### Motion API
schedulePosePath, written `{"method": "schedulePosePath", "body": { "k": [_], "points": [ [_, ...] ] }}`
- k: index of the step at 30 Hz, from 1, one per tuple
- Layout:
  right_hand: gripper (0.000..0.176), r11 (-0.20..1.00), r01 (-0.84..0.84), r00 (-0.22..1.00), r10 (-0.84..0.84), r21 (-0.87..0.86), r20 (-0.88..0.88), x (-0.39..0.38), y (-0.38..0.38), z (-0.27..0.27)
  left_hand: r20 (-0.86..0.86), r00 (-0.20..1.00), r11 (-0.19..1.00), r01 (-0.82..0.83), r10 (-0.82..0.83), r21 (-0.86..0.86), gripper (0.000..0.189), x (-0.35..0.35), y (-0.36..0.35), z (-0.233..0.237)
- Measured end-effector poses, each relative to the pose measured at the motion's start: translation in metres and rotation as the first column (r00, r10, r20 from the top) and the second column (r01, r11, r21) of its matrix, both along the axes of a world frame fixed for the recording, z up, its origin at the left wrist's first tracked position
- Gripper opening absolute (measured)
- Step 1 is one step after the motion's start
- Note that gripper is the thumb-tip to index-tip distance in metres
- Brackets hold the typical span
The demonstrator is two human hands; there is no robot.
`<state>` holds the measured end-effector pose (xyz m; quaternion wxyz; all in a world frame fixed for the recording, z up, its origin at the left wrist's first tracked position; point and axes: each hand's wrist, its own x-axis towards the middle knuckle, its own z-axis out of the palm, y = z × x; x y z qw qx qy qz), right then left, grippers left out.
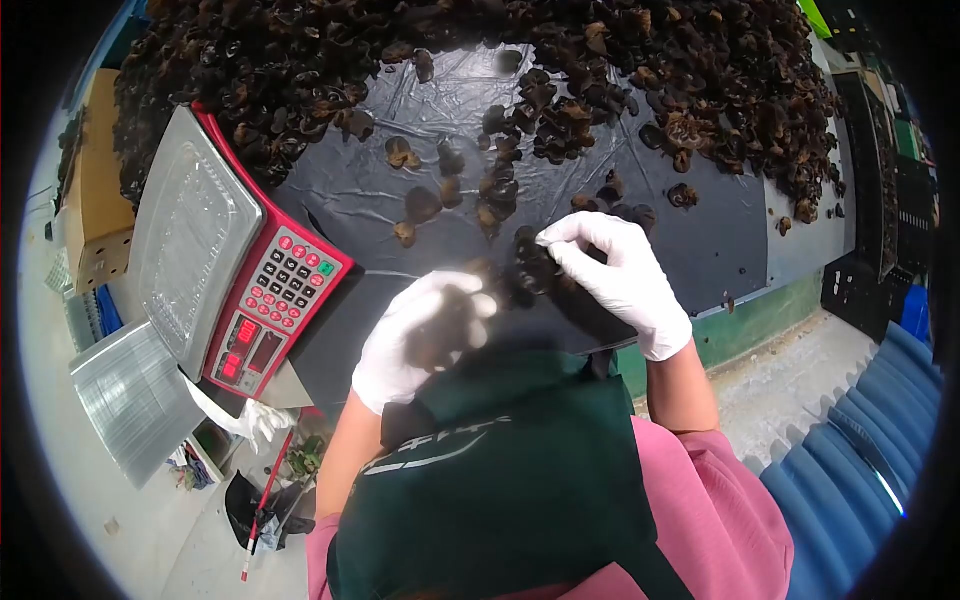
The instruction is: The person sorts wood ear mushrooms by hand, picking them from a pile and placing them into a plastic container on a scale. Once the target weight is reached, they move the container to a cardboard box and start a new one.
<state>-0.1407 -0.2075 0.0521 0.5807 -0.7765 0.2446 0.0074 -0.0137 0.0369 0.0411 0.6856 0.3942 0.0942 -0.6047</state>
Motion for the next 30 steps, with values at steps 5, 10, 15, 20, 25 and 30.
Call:
{"method": "schedulePosePath", "body": {
  "k": [5, 10, 15, 20, 25, 30],
  "points": [
    [0.015, 0.772, 0.087, 0.967, 0.086, -0.629, 0.239, 0.020, 0.005, -0.007, -0.058, 0.997, 0.998, -0.051, 0.054, 0.046, 0.043, 0.001, 0.002, -0.003],
    [0.011, 0.714, 0.072, 0.958, 0.144, -0.696, 0.247, 0.052, 0.005, -0.036, -0.068, 0.995, 0.997, -0.068, 0.070, 0.030, 0.043, 0.000, 0.001, -0.002],
    [0.016, 0.953, 0.178, 0.976, -0.203, 0.247, 0.080, 0.044, -0.003, -0.011, -0.008, 0.999, 0.999, -0.045, 0.045, 0.020, 0.044, 0.001, 0.001, 0.001],
    [0.017, 0.896, 0.179, 0.978, -0.208, 0.407, 0.029, 0.034, -0.002, 0.006, 0.040, 0.995, 0.996, 0.090, -0.091, 0.013, 0.059, 0.003, -0.005, 0.005],
    [0.012, 0.927, -0.146, 0.862, 0.290, -0.345, 0.416, 0.020, 0.051, 0.021, 0.076, 0.992, 0.995, 0.099, -0.099, 0.008, 0.059, -0.007, -0.008, 0.001],
    [0.015, 0.869, 0.200, 0.941, -0.042, -0.453, 0.335, -0.021, 0.010, 0.019, 0.045, 0.990, 0.991, 0.136, -0.136, 0.006, 0.048, -0.003, -0.005, 0.003]
  ]
}}
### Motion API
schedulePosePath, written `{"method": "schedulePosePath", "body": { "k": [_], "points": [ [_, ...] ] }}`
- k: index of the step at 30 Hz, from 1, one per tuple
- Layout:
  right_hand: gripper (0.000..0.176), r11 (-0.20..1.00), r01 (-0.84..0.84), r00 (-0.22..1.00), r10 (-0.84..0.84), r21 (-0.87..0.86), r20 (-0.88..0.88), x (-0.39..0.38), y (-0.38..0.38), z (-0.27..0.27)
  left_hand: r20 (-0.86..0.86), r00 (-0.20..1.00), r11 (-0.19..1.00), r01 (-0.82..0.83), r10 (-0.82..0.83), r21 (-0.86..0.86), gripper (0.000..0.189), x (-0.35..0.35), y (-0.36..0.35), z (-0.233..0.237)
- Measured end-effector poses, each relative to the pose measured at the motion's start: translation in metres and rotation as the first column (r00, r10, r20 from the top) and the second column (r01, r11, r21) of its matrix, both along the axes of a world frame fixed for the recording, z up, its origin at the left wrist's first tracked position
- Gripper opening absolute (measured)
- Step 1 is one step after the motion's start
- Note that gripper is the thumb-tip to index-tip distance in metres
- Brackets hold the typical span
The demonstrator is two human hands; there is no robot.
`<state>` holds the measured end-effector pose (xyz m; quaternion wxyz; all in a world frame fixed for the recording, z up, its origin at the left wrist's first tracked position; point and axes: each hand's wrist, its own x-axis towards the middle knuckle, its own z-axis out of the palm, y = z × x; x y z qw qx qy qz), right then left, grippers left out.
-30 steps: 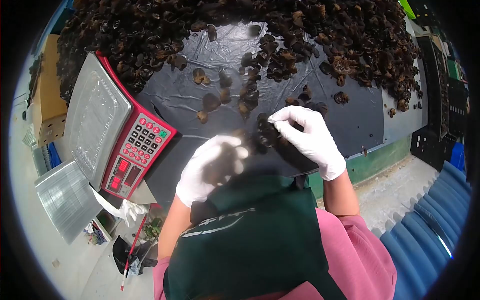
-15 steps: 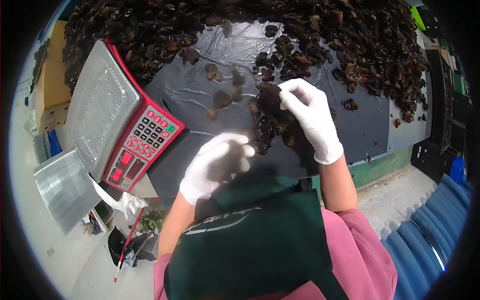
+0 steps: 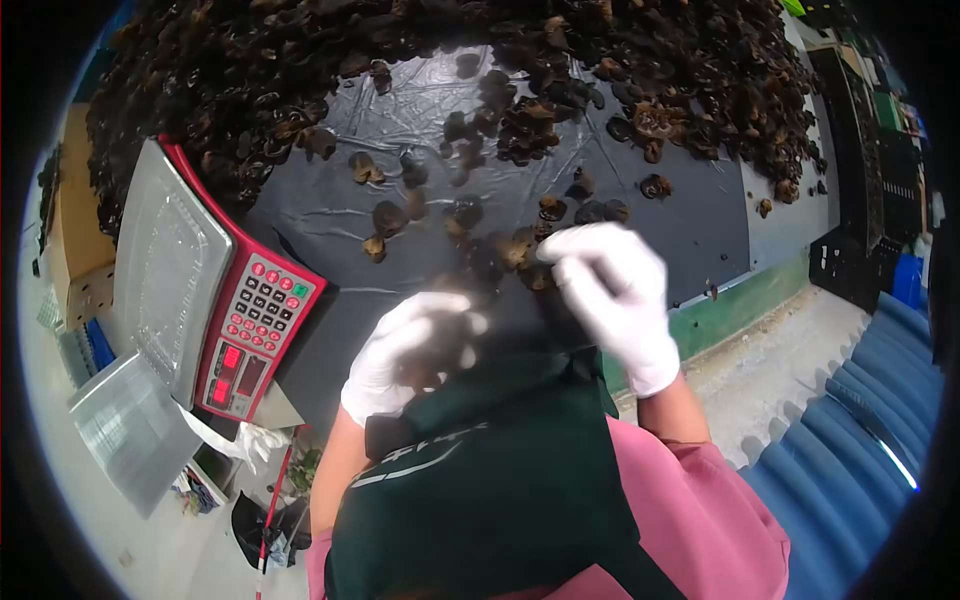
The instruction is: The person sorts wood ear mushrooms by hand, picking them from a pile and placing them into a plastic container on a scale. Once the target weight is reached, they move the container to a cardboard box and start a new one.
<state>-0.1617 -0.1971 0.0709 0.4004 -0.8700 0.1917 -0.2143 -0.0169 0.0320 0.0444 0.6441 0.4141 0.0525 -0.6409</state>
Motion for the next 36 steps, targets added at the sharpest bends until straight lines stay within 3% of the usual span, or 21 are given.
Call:
{"method": "schedulePosePath", "body": {
  "k": [2, 4, 8, 9, 12, 14, 16, 17, 18, 20, 21, 22, 24, 26, 27, 30, 32, 34, 36],
  "points": [
    [0.016, 0.968, 0.249, 0.960, -0.247, 0.002, -0.136, -0.025, -0.032, -0.016, -0.052, 0.998, 0.999, -0.044, 0.043, -0.005, 0.048, -0.001, 0.001, -0.004],
    [0.019, 0.940, 0.245, 0.926, -0.300, -0.237, -0.231, -0.043, -0.057, -0.028, -0.066, 0.996, 0.998, -0.065, 0.065, -0.003, 0.048, -0.002, 0.001, -0.005],
    [0.017, 0.886, 0.131, 0.899, -0.296, -0.445, -0.324, -0.039, -0.056, -0.043, -0.065, 0.996, 0.998, -0.057, 0.056, -0.013, 0.049, -0.005, -0.005, -0.001],
    [0.016, 0.870, 0.142, 0.912, -0.301, -0.473, -0.279, -0.038, -0.058, -0.047, -0.051, 0.998, 0.999, -0.034, 0.033, -0.020, 0.050, -0.006, -0.005, -0.001],
    [0.019, 0.956, 0.294, 0.932, -0.290, -0.013, -0.218, -0.036, -0.046, -0.029, 0.004, 0.999, 0.999, 0.034, -0.034, -0.024, 0.051, -0.007, -0.003, 0.003],
    [0.019, 0.968, 0.219, 0.965, -0.196, 0.125, -0.172, -0.027, -0.021, -0.003, 0.039, 0.993, 0.994, 0.110, -0.109, -0.022, 0.053, -0.006, -0.004, 0.003],
    [0.027, 0.984, -0.075, 0.994, 0.088, 0.162, -0.070, -0.021, 0.000, 0.018, -0.020, 0.992, 0.992, 0.127, -0.127, -0.027, 0.058, -0.008, -0.010, 0.006],
    [0.031, 0.979, -0.184, 0.975, 0.193, 0.090, -0.109, -0.015, 0.013, 0.024, -0.065, 0.993, 0.993, 0.093, -0.097, -0.067, 0.058, -0.014, -0.012, -0.001],
    [0.029, 0.913, -0.265, 0.937, 0.320, 0.309, -0.143, -0.004, 0.015, 0.042, -0.058, 0.993, 0.992, 0.100, -0.105, -0.078, 0.059, -0.015, -0.013, -0.004],
    [0.025, 0.976, -0.205, 0.970, 0.212, 0.070, -0.119, 0.004, 0.011, 0.034, -0.074, 0.990, 0.988, 0.115, -0.124, -0.107, 0.062, -0.014, -0.013, -0.006],
    [0.019, 0.984, -0.018, 0.999, 0.013, -0.175, -0.031, -0.001, 0.007, 0.004, -0.095, 0.987, 0.985, 0.121, -0.133, -0.125, 0.063, -0.014, -0.012, -0.006],
    [0.018, 0.982, 0.101, 0.994, -0.107, -0.158, -0.030, -0.001, -0.005, -0.011, -0.116, 0.983, 0.982, 0.126, -0.143, -0.144, 0.064, -0.013, -0.011, -0.006],
    [0.019, 0.906, 0.143, 0.956, -0.230, -0.398, -0.180, 0.010, -0.019, -0.019, -0.057, 0.983, 0.971, 0.162, -0.175, -0.177, 0.056, -0.011, -0.009, -0.008],
    [0.022, 0.855, 0.059, 0.956, -0.197, -0.515, -0.217, 0.013, -0.024, -0.034, -0.047, 0.973, 0.942, 0.204, -0.224, -0.265, 0.050, -0.007, -0.007, -0.013],
    [0.015, 0.847, 0.014, 0.933, -0.202, -0.532, -0.297, 0.017, -0.022, -0.044, -0.054, 0.973, 0.940, 0.203, -0.226, -0.273, 0.049, -0.008, -0.007, -0.012],
    [0.015, 0.836, 0.082, 0.959, -0.215, -0.543, -0.186, 0.018, -0.024, -0.043, -0.055, 0.977, 0.954, 0.189, -0.207, -0.231, 0.048, -0.007, -0.008, -0.005],
    [0.018, 0.928, 0.094, 0.979, -0.152, -0.360, -0.138, 0.015, -0.016, -0.015, -0.051, 0.981, 0.977, 0.181, -0.188, -0.113, 0.054, -0.009, -0.009, 0.001],
    [0.020, 0.976, -0.024, 0.985, -0.014, -0.214, -0.173, 0.005, -0.003, 0.016, -0.102, 0.979, 0.974, 0.158, -0.175, -0.160, 0.049, -0.008, -0.011, 0.004],
    [0.025, 0.927, -0.352, 0.871, 0.376, 0.133, -0.317, 0.011, 0.006, 0.050, -0.128, 0.974, 0.978, 0.175, -0.188, -0.110, 0.047, -0.007, -0.016, 0.003]
  ]
}}
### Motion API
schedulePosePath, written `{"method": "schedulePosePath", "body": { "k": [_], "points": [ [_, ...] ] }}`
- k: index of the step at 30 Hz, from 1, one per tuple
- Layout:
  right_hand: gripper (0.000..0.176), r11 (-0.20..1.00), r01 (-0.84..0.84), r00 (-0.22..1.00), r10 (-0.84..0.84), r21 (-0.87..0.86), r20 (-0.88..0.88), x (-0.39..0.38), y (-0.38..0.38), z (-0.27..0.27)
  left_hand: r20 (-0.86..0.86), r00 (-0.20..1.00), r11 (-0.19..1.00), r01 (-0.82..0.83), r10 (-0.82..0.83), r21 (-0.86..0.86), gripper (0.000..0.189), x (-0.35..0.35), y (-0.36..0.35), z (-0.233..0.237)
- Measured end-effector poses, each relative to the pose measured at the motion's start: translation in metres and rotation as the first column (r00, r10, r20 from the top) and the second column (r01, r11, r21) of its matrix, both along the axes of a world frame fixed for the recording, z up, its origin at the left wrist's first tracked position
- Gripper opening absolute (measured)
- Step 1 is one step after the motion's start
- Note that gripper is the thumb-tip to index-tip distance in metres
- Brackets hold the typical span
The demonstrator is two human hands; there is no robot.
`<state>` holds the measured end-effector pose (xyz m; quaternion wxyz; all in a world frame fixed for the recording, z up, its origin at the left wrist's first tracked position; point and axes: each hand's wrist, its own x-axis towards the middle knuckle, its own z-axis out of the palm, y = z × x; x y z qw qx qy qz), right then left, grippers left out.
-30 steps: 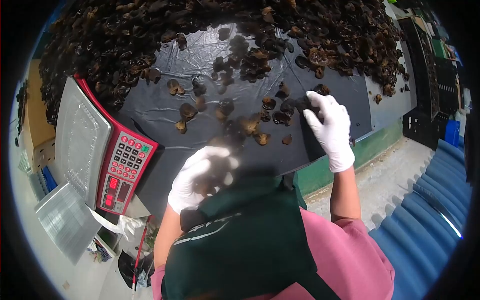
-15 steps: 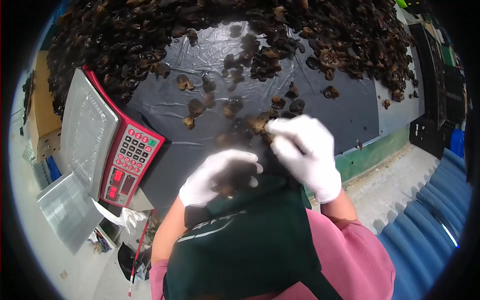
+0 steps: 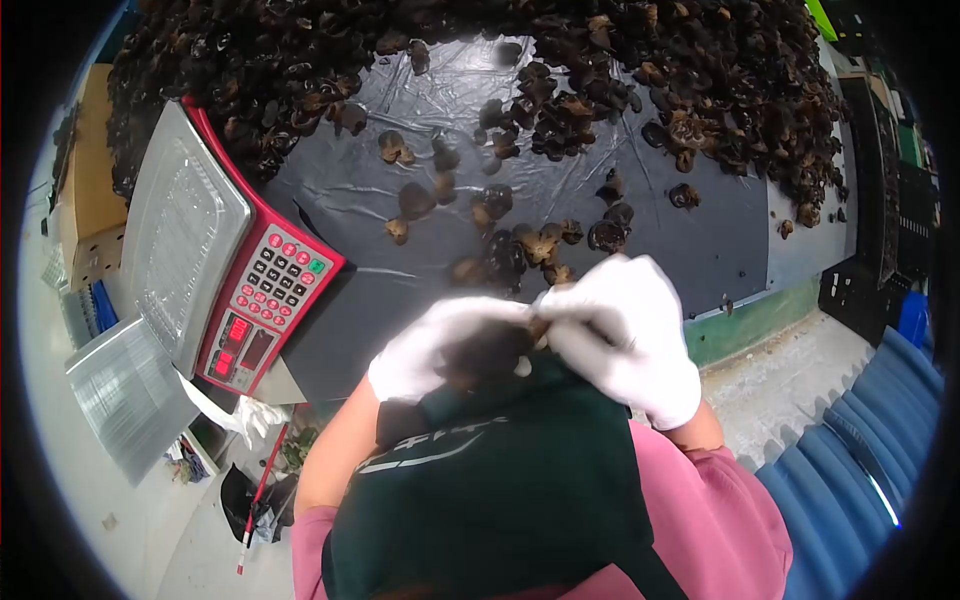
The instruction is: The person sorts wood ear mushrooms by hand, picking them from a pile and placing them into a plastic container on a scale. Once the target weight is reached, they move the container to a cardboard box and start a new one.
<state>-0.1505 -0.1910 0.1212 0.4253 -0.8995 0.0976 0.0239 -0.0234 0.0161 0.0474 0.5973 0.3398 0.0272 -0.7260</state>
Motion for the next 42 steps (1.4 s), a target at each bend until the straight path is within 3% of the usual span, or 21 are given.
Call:
{"method": "schedulePosePath", "body": {
  "k": [1, 2, 4, 6, 9, 12, 14, 16, 17, 18, 20, 22, 24, 25, 28, 31, 34, 38, 40, 41, 42],
  "points": [
    [0.028, 1.000, -0.008, 0.992, 0.005, 0.019, 0.125, -0.005, 0.008, -0.001, 0.012, 1.000, 0.997, 0.025, -0.026, 0.075, 0.047, 0.001, -0.002, -0.001],
    [0.029, 0.992, -0.033, 0.998, 0.026, 0.123, 0.058, -0.001, 0.007, 0.001, 0.027, 0.999, 0.999, 0.027, -0.028, 0.043, 0.048, 0.000, -0.003, 0.000],
    [0.025, 0.987, 0.163, 0.947, -0.154, -0.010, 0.284, 0.000, 0.004, -0.025, 0.057, 0.998, 0.999, 0.030, -0.029, -0.019, 0.049, -0.001, -0.005, 0.002],
    [0.022, 0.935, 0.348, 0.921, -0.327, -0.071, 0.212, 0.003, -0.002, -0.048, 0.017, 1.000, 0.976, 0.015, -0.012, -0.216, 0.049, 0.001, 0.001, -0.008],
    [0.027, 0.906, 0.248, 0.960, -0.181, -0.342, 0.216, 0.006, 0.000, -0.063, -0.036, 0.997, 0.982, 0.058, -0.065, -0.182, 0.046, 0.004, 0.005, -0.005],
    [0.033, 0.891, 0.071, 0.990, -0.007, -0.449, 0.144, 0.016, 0.011, -0.065, -0.058, 0.996, 0.986, 0.065, -0.074, -0.155, 0.044, 0.003, 0.005, -0.006],
    [0.029, 0.876, 0.060, 0.973, 0.055, -0.478, 0.225, 0.019, 0.015, -0.080, -0.057, 0.996, 0.989, 0.059, -0.068, -0.138, 0.042, 0.002, 0.004, -0.005],
    [0.026, 0.909, 0.184, 0.952, -0.071, -0.373, 0.298, 0.019, 0.013, -0.077, -0.045, 0.997, 0.990, 0.050, -0.057, -0.133, 0.041, 0.004, 0.005, -0.006],
    [0.020, 0.949, 0.233, 0.925, -0.148, -0.214, 0.351, 0.020, 0.007, -0.078, -0.042, 0.998, 0.990, 0.033, -0.039, -0.134, 0.041, 0.003, 0.007, -0.005],
    [0.013, 0.922, 0.351, 0.906, -0.378, 0.164, 0.188, 0.020, 0.011, -0.068, -0.042, 0.999, 0.990, 0.022, -0.028, -0.136, 0.040, 0.003, 0.007, -0.004],
    [0.013, 0.574, 0.562, 0.817, -0.498, 0.596, -0.290, 0.017, 0.000, -0.059, -0.038, 0.999, 0.989, 0.017, -0.023, -0.145, 0.039, 0.005, 0.005, -0.002],
    [0.016, 0.423, 0.505, 0.835, -0.460, 0.752, -0.302, 0.015, -0.011, -0.055, -0.039, 0.999, 0.989, 0.017, -0.023, -0.146, 0.039, 0.006, 0.003, 0.000],
    [0.016, 0.170, 0.399, 0.859, -0.413, 0.901, -0.303, 0.012, -0.015, -0.055, -0.009, 0.999, 0.999, 0.036, -0.037, -0.038, 0.057, 0.005, -0.001, 0.008],
    [0.019, 0.030, 0.370, 0.853, -0.408, 0.929, -0.327, 0.010, -0.015, -0.059, 0.008, 0.999, 0.999, 0.042, -0.042, 0.021, 0.067, 0.005, -0.001, 0.011],
    [0.022, -0.300, 0.298, 0.834, -0.379, 0.906, -0.400, 0.005, -0.013, -0.074, 0.027, 1.000, 1.000, 0.013, -0.013, -0.016, 0.068, 0.003, 0.003, 0.002],
    [0.022, -0.349, 0.238, 0.873, -0.332, 0.906, -0.357, 0.004, -0.011, -0.078, 0.004, 1.000, 0.999, -0.024, 0.024, 0.046, 0.067, 0.001, 0.002, 0.009],
    [0.019, -0.128, 0.286, 0.881, -0.354, 0.950, -0.313, 0.007, -0.008, -0.069, 0.050, 0.997, 0.998, -0.059, 0.059, 0.015, 0.066, 0.000, 0.004, 0.011],
    [0.015, 0.380, 0.477, 0.846, -0.443, 0.792, -0.298, 0.022, 0.003, -0.053, 0.072, 0.975, 0.972, -0.217, 0.210, 0.096, 0.061, 0.002, 0.015, 0.020],
    [0.015, 0.582, 0.447, 0.876, -0.439, 0.679, -0.201, 0.041, 0.014, -0.034, 0.157, 0.949, 0.950, -0.292, 0.273, 0.110, 0.058, 0.007, 0.027, 0.023],
    [0.014, 0.637, 0.411, 0.894, -0.421, 0.652, -0.152, 0.050, 0.017, -0.032, -0.010, 0.921, 0.920, -0.387, 0.388, 0.069, 0.058, 0.011, 0.034, 0.017],
    [0.014, 0.690, 0.369, 0.912, -0.398, 0.622, -0.100, 0.060, 0.021, -0.031, 0.049, 0.875, 0.871, -0.485, 0.482, 0.082, 0.061, 0.012, 0.041, 0.025]
  ]
}}
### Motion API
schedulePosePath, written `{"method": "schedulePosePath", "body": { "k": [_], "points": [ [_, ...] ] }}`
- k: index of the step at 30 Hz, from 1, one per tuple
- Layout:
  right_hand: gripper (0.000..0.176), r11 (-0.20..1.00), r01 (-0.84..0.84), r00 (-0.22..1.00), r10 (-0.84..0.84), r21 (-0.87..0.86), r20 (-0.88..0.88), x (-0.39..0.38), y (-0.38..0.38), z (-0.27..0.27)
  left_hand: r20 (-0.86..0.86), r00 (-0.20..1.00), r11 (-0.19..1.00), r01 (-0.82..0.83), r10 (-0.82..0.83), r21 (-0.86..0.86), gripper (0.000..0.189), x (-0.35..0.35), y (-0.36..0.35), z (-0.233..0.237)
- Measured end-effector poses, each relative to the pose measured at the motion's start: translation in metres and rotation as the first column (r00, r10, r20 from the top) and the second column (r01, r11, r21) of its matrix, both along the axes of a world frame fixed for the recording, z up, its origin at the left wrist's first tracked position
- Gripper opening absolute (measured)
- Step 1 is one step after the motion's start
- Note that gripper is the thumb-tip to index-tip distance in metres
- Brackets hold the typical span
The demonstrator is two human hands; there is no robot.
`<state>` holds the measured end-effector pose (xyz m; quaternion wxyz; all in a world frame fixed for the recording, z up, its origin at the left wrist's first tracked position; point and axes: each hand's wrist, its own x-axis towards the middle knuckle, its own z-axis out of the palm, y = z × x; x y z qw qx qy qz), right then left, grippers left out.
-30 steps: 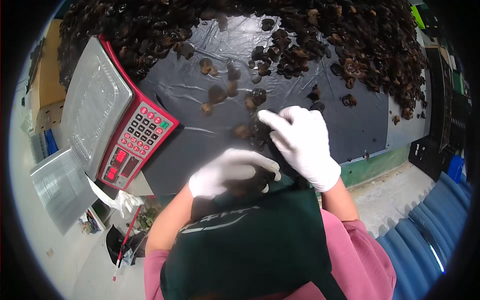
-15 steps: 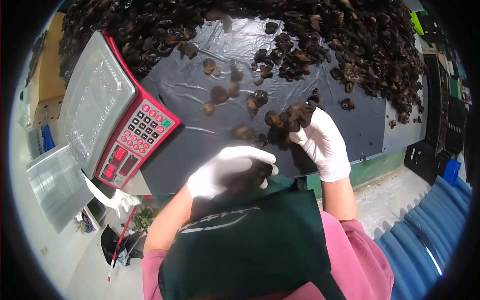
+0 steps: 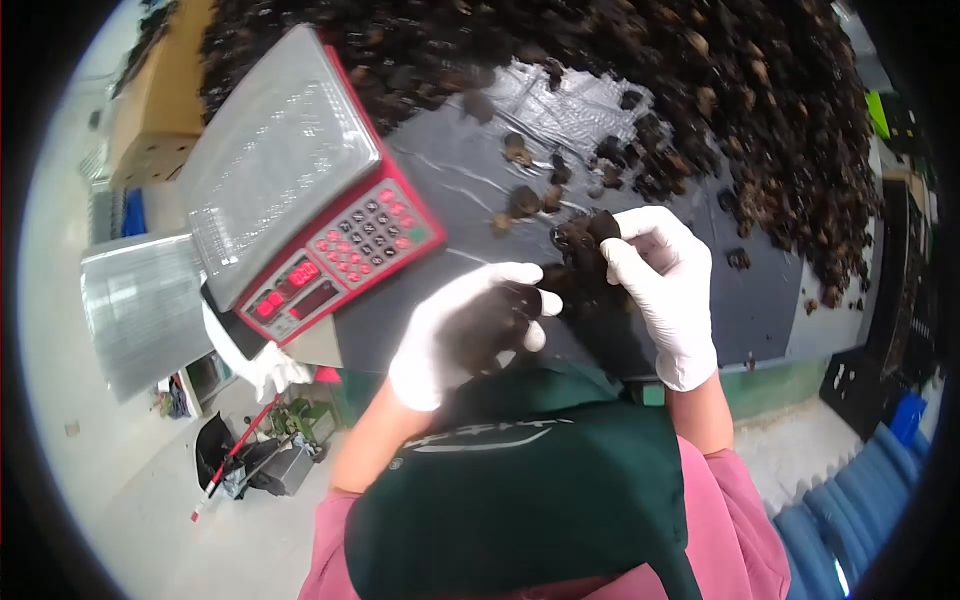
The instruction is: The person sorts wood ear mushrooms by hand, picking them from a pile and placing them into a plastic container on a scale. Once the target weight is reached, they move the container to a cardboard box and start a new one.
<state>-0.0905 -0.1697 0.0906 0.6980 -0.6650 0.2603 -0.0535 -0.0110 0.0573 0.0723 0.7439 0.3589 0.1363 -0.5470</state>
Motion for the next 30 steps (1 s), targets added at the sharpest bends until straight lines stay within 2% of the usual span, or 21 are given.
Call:
{"method": "schedulePosePath", "body": {
  "k": [1, 4, 5, 7, 8, 9, 10, 12, 13, 14, 16, 18, 20, 21, 22, 23, 24, 26, 27, 30],
  "points": [
    [0.014, 0.997, -0.035, 0.999, 0.037, -0.063, 0.034, 0.012, 0.004, 0.002, 0.061, 0.996, 0.997, -0.070, 0.072, -0.042, 0.061, 0.006, 0.012, -0.001],
    [0.014, 0.976, -0.150, 0.975, 0.173, -0.160, 0.139, 0.052, 0.022, 0.018, 0.047, 0.941, 0.919, -0.314, 0.334, -0.238, 0.059, 0.039, 0.053, 0.015],
    [0.013, 0.974, -0.150, 0.968, 0.179, -0.168, 0.174, 0.067, 0.031, 0.022, 0.035, 0.918, 0.880, -0.367, 0.394, -0.302, 0.057, 0.054, 0.066, 0.023],
    [0.013, 0.921, -0.192, 0.913, 0.294, -0.339, 0.281, 0.103, 0.050, 0.034, -0.079, 0.842, 0.762, -0.520, 0.534, -0.386, 0.053, 0.083, 0.087, 0.052],
    [0.013, 0.884, -0.192, 0.883, 0.346, -0.426, 0.318, 0.121, 0.059, 0.041, -0.042, 0.801, 0.735, -0.567, 0.597, -0.372, 0.052, 0.097, 0.098, 0.063],
    [0.012, 0.925, -0.239, 0.867, 0.340, -0.294, 0.365, 0.138, 0.073, 0.052, 0.214, 0.736, 0.762, -0.583, 0.642, -0.281, 0.051, 0.111, 0.108, 0.068],
    [0.012, 0.911, -0.298, 0.864, 0.384, -0.284, 0.326, 0.154, 0.083, 0.057, 0.290, 0.702, 0.758, -0.577, 0.650, -0.303, 0.047, 0.122, 0.112, 0.074],
    [0.013, 0.842, -0.189, 0.812, 0.423, -0.505, 0.401, 0.191, 0.103, 0.045, 0.491, 0.618, 0.765, -0.620, 0.614, -0.175, 0.049, 0.151, 0.126, 0.064],
    [0.014, 0.825, -0.182, 0.802, 0.439, -0.534, 0.405, 0.206, 0.114, 0.035, 0.729, 0.478, 0.719, -0.695, 0.490, -0.027, 0.045, 0.153, 0.113, 0.067],
    [0.014, 0.808, -0.174, 0.792, 0.454, -0.563, 0.408, 0.217, 0.121, 0.026, 0.778, 0.441, 0.698, -0.716, 0.447, 0.004, 0.039, 0.159, 0.107, 0.066],
    [0.013, 0.674, -0.181, 0.774, 0.547, -0.717, 0.319, 0.224, 0.124, 0.017, 0.940, 0.325, 0.648, -0.739, 0.103, 0.184, 0.032, 0.168, 0.113, 0.055],
    [0.014, 0.692, -0.224, 0.760, 0.565, -0.686, 0.322, 0.221, 0.118, 0.017, 0.962, 0.272, 0.663, -0.715, -0.032, 0.224, 0.029, 0.165, 0.111, 0.049],
    [0.018, 0.844, -0.317, 0.814, 0.477, -0.433, 0.333, 0.210, 0.102, 0.029, 0.971, 0.233, 0.677, -0.708, -0.045, 0.201, 0.030, 0.165, 0.113, 0.043],
    [0.020, 0.851, -0.305, 0.849, 0.446, -0.427, 0.284, 0.204, 0.088, 0.032, 0.973, 0.226, 0.669, -0.717, -0.042, 0.196, 0.032, 0.165, 0.115, 0.041],
    [0.020, 0.930, -0.306, 0.879, 0.358, -0.202, 0.315, 0.193, 0.080, 0.041, 0.976, 0.214, 0.663, -0.725, -0.040, 0.186, 0.034, 0.166, 0.117, 0.041],
    [0.018, 0.925, -0.222, 0.909, 0.311, -0.308, 0.278, 0.187, 0.063, 0.030, 0.979, 0.199, 0.656, -0.734, -0.039, 0.176, 0.037, 0.168, 0.120, 0.042],
    [0.018, 0.942, -0.191, 0.944, 0.253, -0.274, 0.211, 0.173, 0.046, 0.026, 0.980, 0.197, 0.666, -0.735, 0.032, 0.126, 0.038, 0.168, 0.122, 0.042],
    [0.017, 0.941, -0.061, 0.976, 0.126, -0.333, 0.178, 0.142, 0.009, 0.004, 0.966, 0.193, 0.677, -0.736, 0.173, 0.026, 0.041, 0.167, 0.126, 0.041],
    [0.017, 0.927, 0.005, 0.986, 0.059, -0.376, 0.157, 0.125, -0.009, -0.003, 0.966, 0.193, 0.661, -0.749, 0.174, 0.031, 0.041, 0.166, 0.129, 0.044],
    [0.020, 0.904, 0.151, 0.988, -0.144, -0.399, 0.049, 0.064, -0.066, -0.020, 0.995, 0.092, 0.575, -0.816, 0.045, 0.049, 0.040, 0.157, 0.133, 0.049]
  ]
}}
